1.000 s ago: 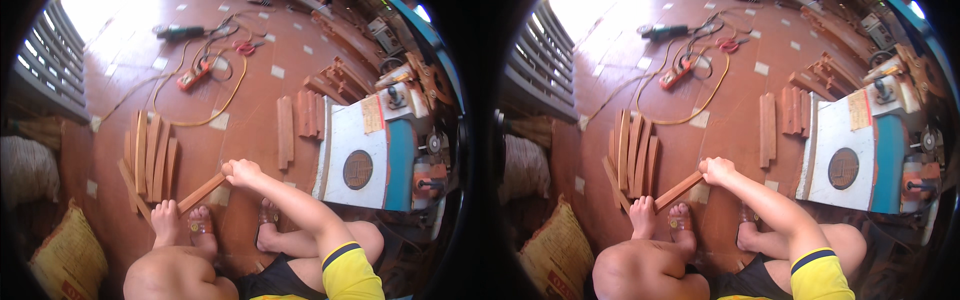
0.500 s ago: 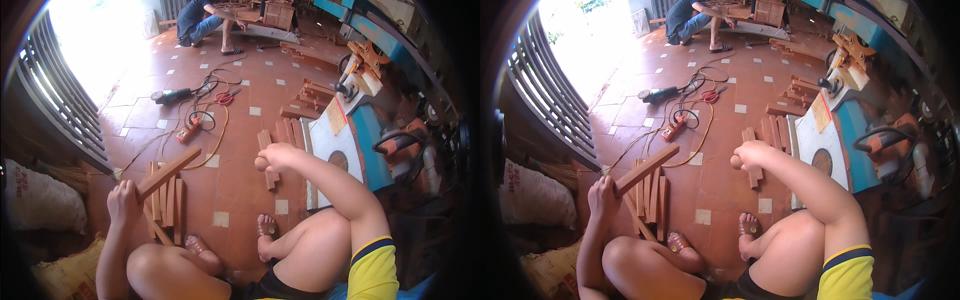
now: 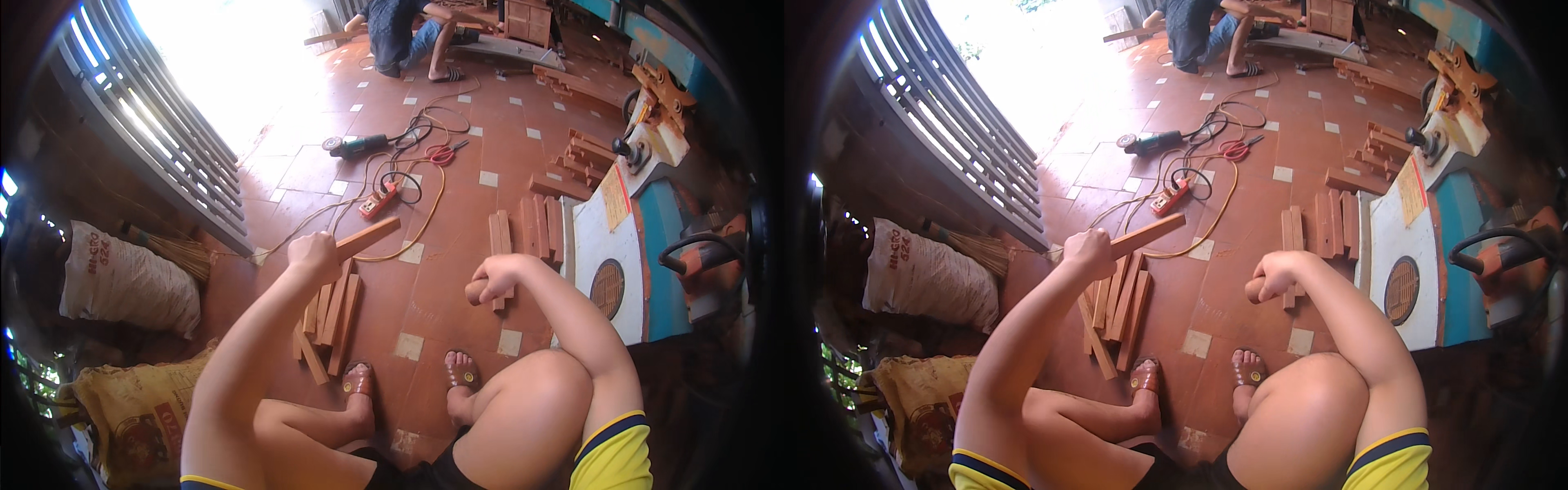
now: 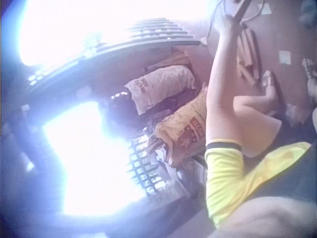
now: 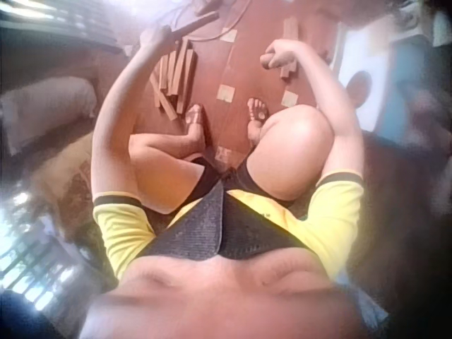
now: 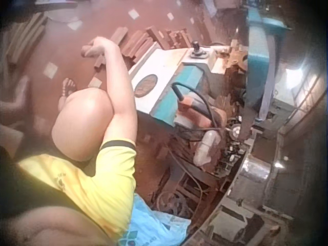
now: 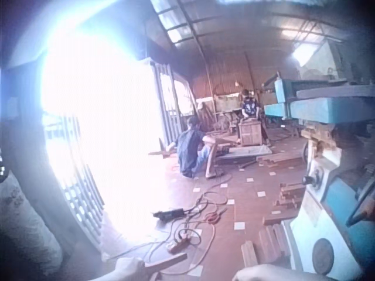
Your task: The person sits on the floor and sands multiple wooden planks using a sanding block. They hold each plank with one hand and rub the sanding block along its length, then place the finished plank aside and pick up another.
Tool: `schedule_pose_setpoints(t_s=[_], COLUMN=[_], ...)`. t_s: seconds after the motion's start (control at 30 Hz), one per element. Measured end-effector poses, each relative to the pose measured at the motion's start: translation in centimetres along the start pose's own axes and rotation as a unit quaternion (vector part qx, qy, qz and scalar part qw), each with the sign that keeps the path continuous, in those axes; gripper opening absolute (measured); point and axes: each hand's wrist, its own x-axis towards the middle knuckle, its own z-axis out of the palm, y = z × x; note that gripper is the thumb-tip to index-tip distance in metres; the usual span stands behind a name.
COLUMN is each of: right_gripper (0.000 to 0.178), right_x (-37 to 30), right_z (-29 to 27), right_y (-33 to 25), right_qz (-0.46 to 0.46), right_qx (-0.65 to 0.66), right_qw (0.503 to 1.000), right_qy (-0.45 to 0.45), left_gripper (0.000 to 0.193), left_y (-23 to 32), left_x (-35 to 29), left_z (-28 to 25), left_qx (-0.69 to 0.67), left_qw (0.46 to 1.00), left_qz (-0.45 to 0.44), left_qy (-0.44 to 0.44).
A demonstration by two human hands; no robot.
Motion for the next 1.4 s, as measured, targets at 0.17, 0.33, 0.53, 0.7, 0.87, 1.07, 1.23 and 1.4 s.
schedule_pose_setpoints(t_s=[0.17, 0.33, 0.53, 0.7, 0.87, 1.07, 1.23, 1.4], right_gripper=[0.062, 0.065, 0.065, 0.068, 0.067, 0.061, 0.061, 0.062], right_x=[3.0, 5.6, 6.7, 7.6, 9.3, 10.0, 9.3, 8.6], right_z=[3.1, 14.0, 23.5, 25.2, 24.9, 25.5, 26.3, 27.7], right_y=[0.1, 3.5, 4.4, 5.5, 5.5, 3.4, 1.7, 1.6], right_qz=[-0.056, -0.165, -0.066, -0.052, -0.031, 0.009, 0.006, -0.018], right_qx=[-0.044, 0.177, 0.528, 0.460, 0.425, 0.557, 0.478, 0.465], right_qw=[0.979, 0.949, 0.833, 0.860, 0.865, 0.821, 0.869, 0.871], right_qy=[0.189, 0.201, 0.152, 0.214, 0.265, 0.123, 0.123, 0.158], left_gripper=[0.045, 0.054, 0.042, 0.039, 0.036, 0.032, 0.034, 0.036], left_y=[4.4, 8.4, 12.6, 12.3, 12.0, 11.5, 10.4, 10.4], left_x=[0.3, 0.0, -1.8, -3.0, -3.6, -3.3, -4.4, -6.3], left_z=[4.2, 11.8, 24.0, 28.2, 30.5, 29.6, 30.8, 31.5], left_qx=[-0.079, -0.187, -0.202, -0.223, -0.241, -0.313, -0.248, -0.249], left_qw=[0.996, 0.979, 0.973, 0.967, 0.963, 0.947, 0.965, 0.962], left_qz=[-0.048, -0.086, -0.109, -0.114, -0.106, -0.063, -0.082, -0.093], left_qy=[-0.008, 0.007, -0.025, -0.052, -0.056, -0.038, 0.009, -0.069])
